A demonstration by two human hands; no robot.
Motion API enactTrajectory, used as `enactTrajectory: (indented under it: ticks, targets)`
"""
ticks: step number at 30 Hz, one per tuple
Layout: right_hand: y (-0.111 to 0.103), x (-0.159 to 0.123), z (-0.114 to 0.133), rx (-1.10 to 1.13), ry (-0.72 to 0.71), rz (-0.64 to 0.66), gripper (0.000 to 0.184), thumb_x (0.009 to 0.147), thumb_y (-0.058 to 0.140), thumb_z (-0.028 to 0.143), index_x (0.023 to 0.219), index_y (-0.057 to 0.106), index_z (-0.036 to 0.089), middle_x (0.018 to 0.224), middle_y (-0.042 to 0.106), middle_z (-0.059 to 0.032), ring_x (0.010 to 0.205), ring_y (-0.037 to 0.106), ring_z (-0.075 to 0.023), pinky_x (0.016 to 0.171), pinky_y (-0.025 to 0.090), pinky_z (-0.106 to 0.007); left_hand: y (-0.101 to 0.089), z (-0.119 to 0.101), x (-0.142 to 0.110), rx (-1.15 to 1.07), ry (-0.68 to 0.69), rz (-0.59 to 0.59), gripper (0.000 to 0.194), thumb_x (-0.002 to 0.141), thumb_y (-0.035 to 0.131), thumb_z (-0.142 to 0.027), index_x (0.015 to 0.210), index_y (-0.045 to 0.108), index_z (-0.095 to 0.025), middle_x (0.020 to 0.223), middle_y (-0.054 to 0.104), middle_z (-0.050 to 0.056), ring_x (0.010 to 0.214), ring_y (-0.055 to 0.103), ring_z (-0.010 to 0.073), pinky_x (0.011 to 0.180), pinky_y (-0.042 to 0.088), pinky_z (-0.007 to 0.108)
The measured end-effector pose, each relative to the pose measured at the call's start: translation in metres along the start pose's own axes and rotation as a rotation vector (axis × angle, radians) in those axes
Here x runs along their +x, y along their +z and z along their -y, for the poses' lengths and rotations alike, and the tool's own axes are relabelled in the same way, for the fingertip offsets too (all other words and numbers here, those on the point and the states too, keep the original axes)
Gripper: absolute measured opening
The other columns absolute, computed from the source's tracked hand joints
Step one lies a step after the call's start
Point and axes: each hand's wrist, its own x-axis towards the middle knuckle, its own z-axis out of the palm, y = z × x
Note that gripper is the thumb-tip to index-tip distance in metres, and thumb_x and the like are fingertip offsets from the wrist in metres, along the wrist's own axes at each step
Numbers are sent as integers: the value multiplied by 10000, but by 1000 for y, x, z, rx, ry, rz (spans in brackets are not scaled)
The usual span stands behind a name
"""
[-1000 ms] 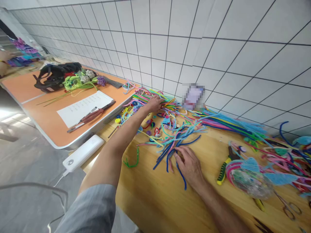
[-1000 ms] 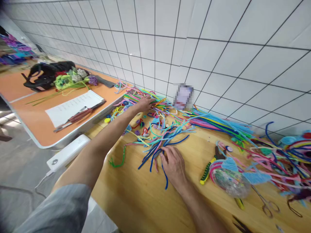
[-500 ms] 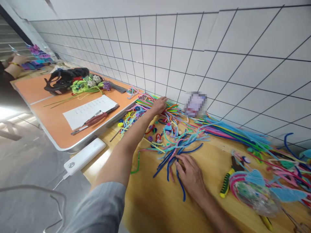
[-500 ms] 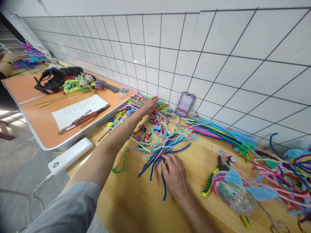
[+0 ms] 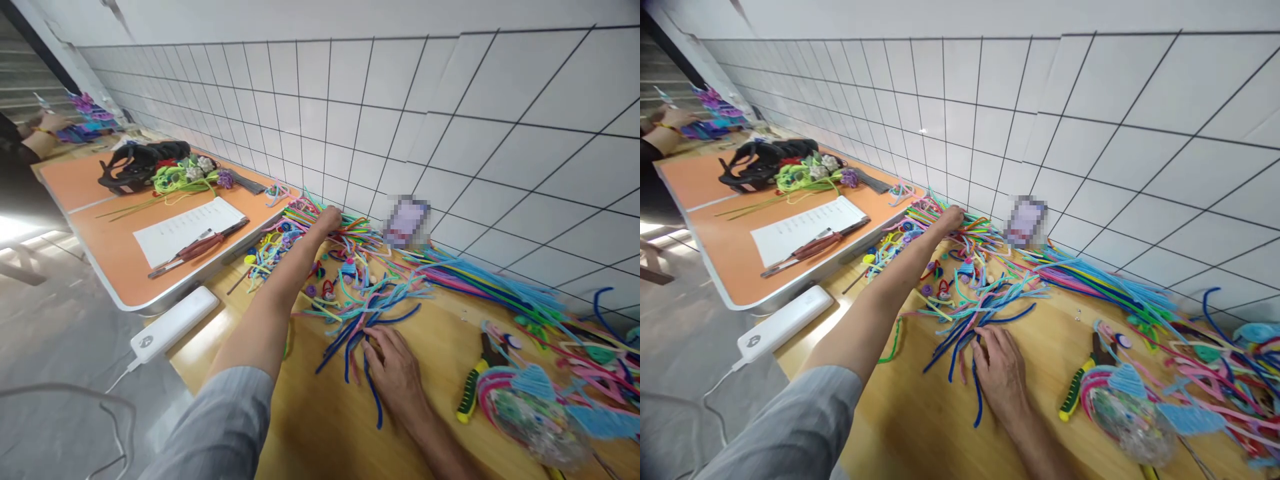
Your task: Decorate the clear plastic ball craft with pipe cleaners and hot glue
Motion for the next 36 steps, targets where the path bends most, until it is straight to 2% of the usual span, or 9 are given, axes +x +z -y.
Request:
enactTrajectory:
  ticks: [7,12,16,19,21,25,29,32,36]
  targets:
    - [0,1,-1,6,3,-5,200,1034,582,246,1143,744,206,1072,781,-83,989,743,-235,874,594,-362,-6,-1,-7,-242,-200,-152,338,1027,674,-355,1309,664,-170,1323,684,119,1171,684,247,1007,601,458]
    - [0,1,-1,7,21,22,210,1029,580,245,1142,754,216,1086,787,-81,1003,743,-237,887,591,-367,-22,-6,-9,-509,-290,-361,162,1035,574,-228,1014,722,-168,1006,762,78,926,742,177,829,573,277]
    - [-1,1,-1,14,27,35,219,1024,574,237,1146,754,218,1091,793,-84,1012,746,-238,885,591,-363,-56,-9,6,-714,-321,-477,295,1084,503,-353,942,690,-175,960,767,69,755,717,120,645,526,209]
    - [0,2,-2,24,18,32,220,1030,564,245,1134,756,222,1071,791,-82,1001,746,-240,875,593,-367,-95,-5,19,-879,-291,-572,294,1090,518,-405,1015,690,-178,1049,784,80,801,725,107,663,547,196]
    - [1,2,-2,21,16,26,223,1034,556,245,1130,757,223,1064,788,-82,996,745,-240,873,594,-371,-121,0,25,-1175,-230,-625,223,1058,608,-372,1020,694,-170,1059,791,83,853,743,114,710,574,199]
    - [2,1,-3,-1,5,22,217,1029,561,235,1131,752,218,1068,792,-81,996,743,-240,863,593,-372,-165,11,27,-1293,-199,-609,180,1056,637,-347,1026,698,-181,1100,795,82,954,766,131,791,608,214]
    - [3,1,-4,-22,-11,11,225,1037,549,243,1126,753,210,1060,788,-80,995,737,-243,867,591,-377,-188,19,21,-1315,-92,-564,248,1082,587,-417,1100,718,-208,1163,796,65,1046,773,151,859,626,239]
    - [4,1,-4,-39,-13,-3,233,1045,539,261,1117,754,207,1051,788,-82,993,736,-249,876,591,-386,-189,19,14,-1099,-100,-463,278,1042,651,-442,1056,730,-176,1012,805,88,892,769,157,746,620,241]
    - [4,2,-4,-26,-26,-12,238,1043,545,278,1122,758,205,1048,791,-85,996,739,-250,876,597,-389,-171,2,2,-861,-108,-349,304,1021,676,-430,940,737,-144,901,785,106,705,712,145,625,559,249]
